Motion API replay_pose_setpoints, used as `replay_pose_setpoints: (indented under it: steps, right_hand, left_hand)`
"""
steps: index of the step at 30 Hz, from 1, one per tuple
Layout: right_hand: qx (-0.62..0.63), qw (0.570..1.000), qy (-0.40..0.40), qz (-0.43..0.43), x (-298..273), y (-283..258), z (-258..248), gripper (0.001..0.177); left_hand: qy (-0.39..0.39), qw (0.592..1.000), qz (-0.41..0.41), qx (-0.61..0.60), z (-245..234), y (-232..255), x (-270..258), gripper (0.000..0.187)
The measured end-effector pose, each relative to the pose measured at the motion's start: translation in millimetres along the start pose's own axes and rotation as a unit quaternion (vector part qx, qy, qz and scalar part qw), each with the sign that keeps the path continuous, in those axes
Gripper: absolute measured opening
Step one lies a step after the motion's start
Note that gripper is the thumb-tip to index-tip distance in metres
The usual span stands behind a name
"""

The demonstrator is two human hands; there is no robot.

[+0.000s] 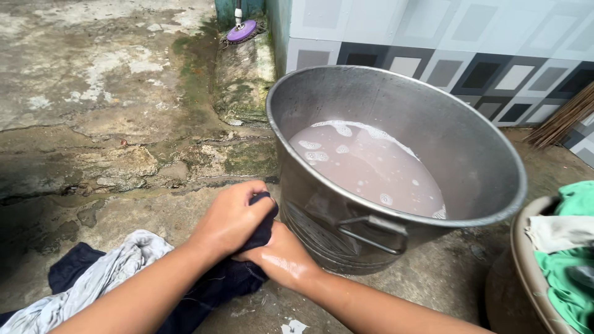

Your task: The person washes clothes by hand, submerging and scrubbing garments in soapy water in a metal tub, wringing them out, and placing them into a laundry basin.

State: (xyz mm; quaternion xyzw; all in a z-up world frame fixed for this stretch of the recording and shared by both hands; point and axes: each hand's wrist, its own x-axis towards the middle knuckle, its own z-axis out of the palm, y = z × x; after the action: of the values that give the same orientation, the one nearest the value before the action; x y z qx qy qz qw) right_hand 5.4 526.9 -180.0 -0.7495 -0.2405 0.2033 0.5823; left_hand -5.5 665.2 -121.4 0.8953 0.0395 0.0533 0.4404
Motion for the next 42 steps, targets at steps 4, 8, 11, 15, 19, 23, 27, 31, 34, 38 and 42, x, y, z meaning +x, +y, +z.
replay_pose_setpoints:
  steps: [4,8,11,15,19,23,27,31,34,38,42]
  right_hand:
    - [0.048,0.998,0.015,-0.033,-29,-39,3,0.031]
    - [0.110,0.991,0.017,-0.072,-50,-84,4,0.033]
    - [0.049,0.997,0.013,-0.065,-70,-121,-13,0.036]
    - [0.027,0.999,0.000,-0.021,-99,-150,-25,0.038]
    - [0.045,0.999,-0.022,-0.021,-121,-149,-37,0.037]
    - [0.007,0.999,-0.026,-0.039,-110,-117,-62,0.039]
    - [-0.131,0.980,-0.116,-0.092,-118,-58,-86,0.040]
    - [-0.244,0.966,-0.083,-0.009,-133,-10,-67,0.055]
    - [-0.280,0.957,-0.064,0.040,-124,-3,-75,0.063]
    - [-0.335,0.935,-0.028,0.111,-107,7,-63,0.071]
    - [-0.243,0.933,0.089,0.251,-70,33,-31,0.091]
  left_hand:
    - [0.032,0.987,0.096,-0.121,-8,-3,4,0.032]
    - [0.045,0.968,0.161,-0.185,-33,-13,4,0.043]
    - [0.005,0.997,0.005,-0.076,-47,-22,-13,0.063]
    - [-0.039,0.991,0.030,-0.123,-37,-31,-19,0.074]
    - [-0.097,0.983,0.033,-0.153,-36,-20,-37,0.083]
    - [-0.131,0.987,-0.082,0.036,-42,-31,-54,0.081]
    - [-0.184,0.945,-0.075,0.259,-33,-120,-99,0.061]
    - [-0.320,0.848,-0.078,0.416,-5,-216,-151,0.059]
    - [-0.409,0.825,-0.109,0.375,14,-239,-156,0.073]
    - [-0.283,0.855,-0.177,0.397,1,-219,-157,0.084]
    - [-0.171,0.829,-0.310,0.433,-24,-217,-155,0.052]
